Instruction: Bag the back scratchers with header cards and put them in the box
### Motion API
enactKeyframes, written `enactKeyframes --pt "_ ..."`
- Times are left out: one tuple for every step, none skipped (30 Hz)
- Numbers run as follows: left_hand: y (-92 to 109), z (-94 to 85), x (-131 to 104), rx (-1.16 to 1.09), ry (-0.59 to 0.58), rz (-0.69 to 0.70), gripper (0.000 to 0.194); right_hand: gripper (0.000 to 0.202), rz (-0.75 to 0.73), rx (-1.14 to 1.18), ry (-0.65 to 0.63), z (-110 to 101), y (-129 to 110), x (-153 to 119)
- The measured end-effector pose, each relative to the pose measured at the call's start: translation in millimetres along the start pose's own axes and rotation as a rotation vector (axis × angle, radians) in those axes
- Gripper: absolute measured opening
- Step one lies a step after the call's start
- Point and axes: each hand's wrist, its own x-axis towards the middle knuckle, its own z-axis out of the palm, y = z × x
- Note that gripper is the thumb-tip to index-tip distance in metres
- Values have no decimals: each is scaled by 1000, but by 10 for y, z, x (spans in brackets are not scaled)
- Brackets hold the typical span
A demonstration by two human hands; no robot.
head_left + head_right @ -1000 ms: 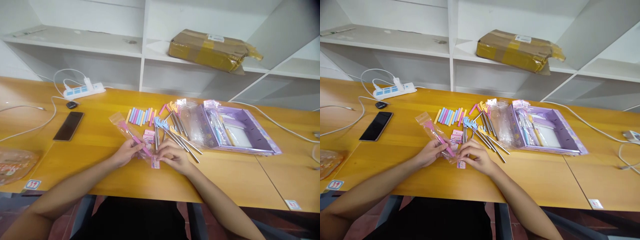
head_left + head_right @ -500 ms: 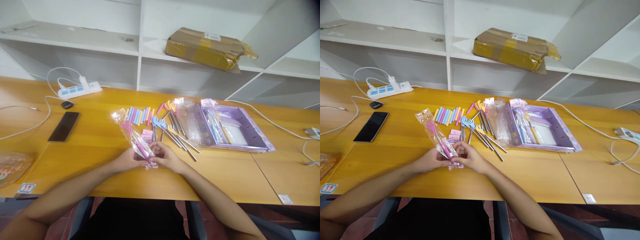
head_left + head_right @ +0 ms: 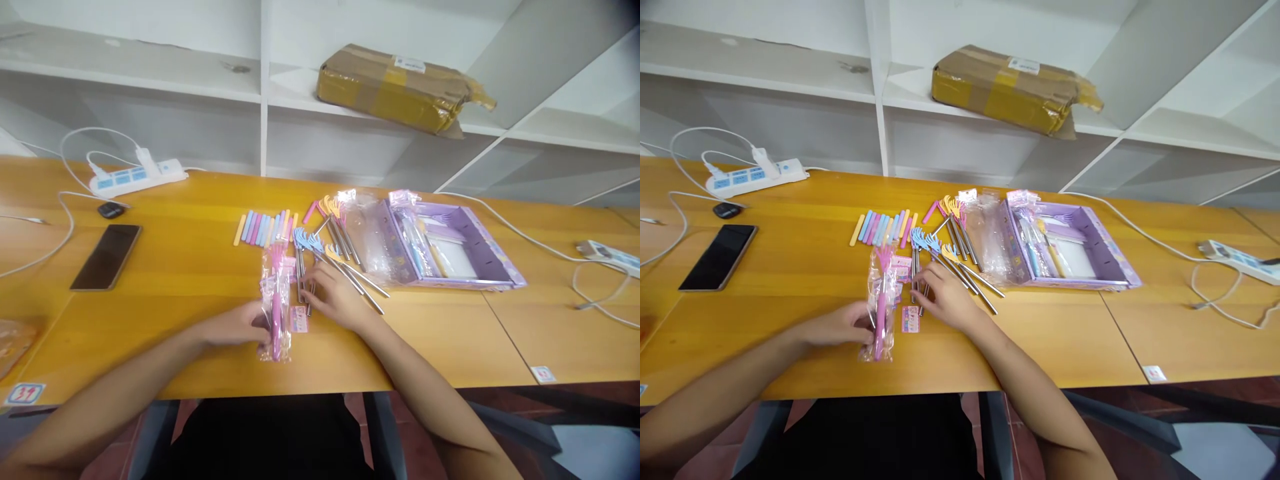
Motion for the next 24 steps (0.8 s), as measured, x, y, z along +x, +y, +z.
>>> enactKeyframes --pt "-16 15 -4 22 -32 -8 29 18 -53 -88 13 -2 23 8" --pt "-38 38 -2 43 -60 -2 30 21 -99 -138 0 6 38 11" --pt "-59 67 2 63 -83 12 31 23 -136 -161 -28 19 43 10" --pt "-76 101 7 81 -107 28 33 25 -163 -168 -60 37 38 5" --pt "-83 136 11 94 -131 40 35 26 -176 -166 -84 57 24 -4" --pt "-80 171 12 102 -163 41 36 26 -173 -154 -95 77 3 -15" --pt "-67 202 11 103 -201 35 36 27 -155 -132 -95 97 -19 -26" --pt "-47 227 7 98 -236 25 35 27 -125 -100 -85 117 -41 -36" --pt "-23 244 0 95 -261 19 33 27 -91 -62 -73 139 -60 -42" --pt "-1 252 -9 93 -275 17 31 27 -64 -29 -63 164 -73 -45" --pt "18 252 -17 91 -276 12 31 28 -47 -10 -54 193 -79 -42" --pt "30 242 -26 85 -269 -3 32 29 -45 -9 -46 228 -78 -36" --pt "38 227 -32 78 -259 -29 34 31 -57 -27 -37 269 -71 -26" --pt "41 206 -37 76 -249 -62 35 33 -80 -57 -31 316 -58 -14" --pt "44 184 -39 84 -233 -91 36 35 -107 -94 -29 365 -41 -2" --pt "47 163 -40 108 -204 -108 40 37 -132 -130 -29 416 -22 10" --pt "54 144 -39 147 -163 -107 44 38 -149 -163 -30 465 -2 19" --pt "64 130 -38 193 -120 -89 49 37 -157 -193 -30 509 18 27" --pt "78 120 -35 242 -76 -61 51 36 -161 -222 -29 544 37 32" --pt "94 115 -32 290 -29 -29 51 33 -166 -251 -24 571 54 35" --pt "107 111 -26 337 22 6 50 30 -175 -276 -19 588 68 38" --pt "116 109 -19 377 73 43 47 27 -189 -294 -14 596 79 42" --pt "116 105 -8 405 131 82 45 25 -206 -301 -4 597 86 47" --pt "105 98 6 416 191 122 43 23 -221 -298 9 591 89 54"
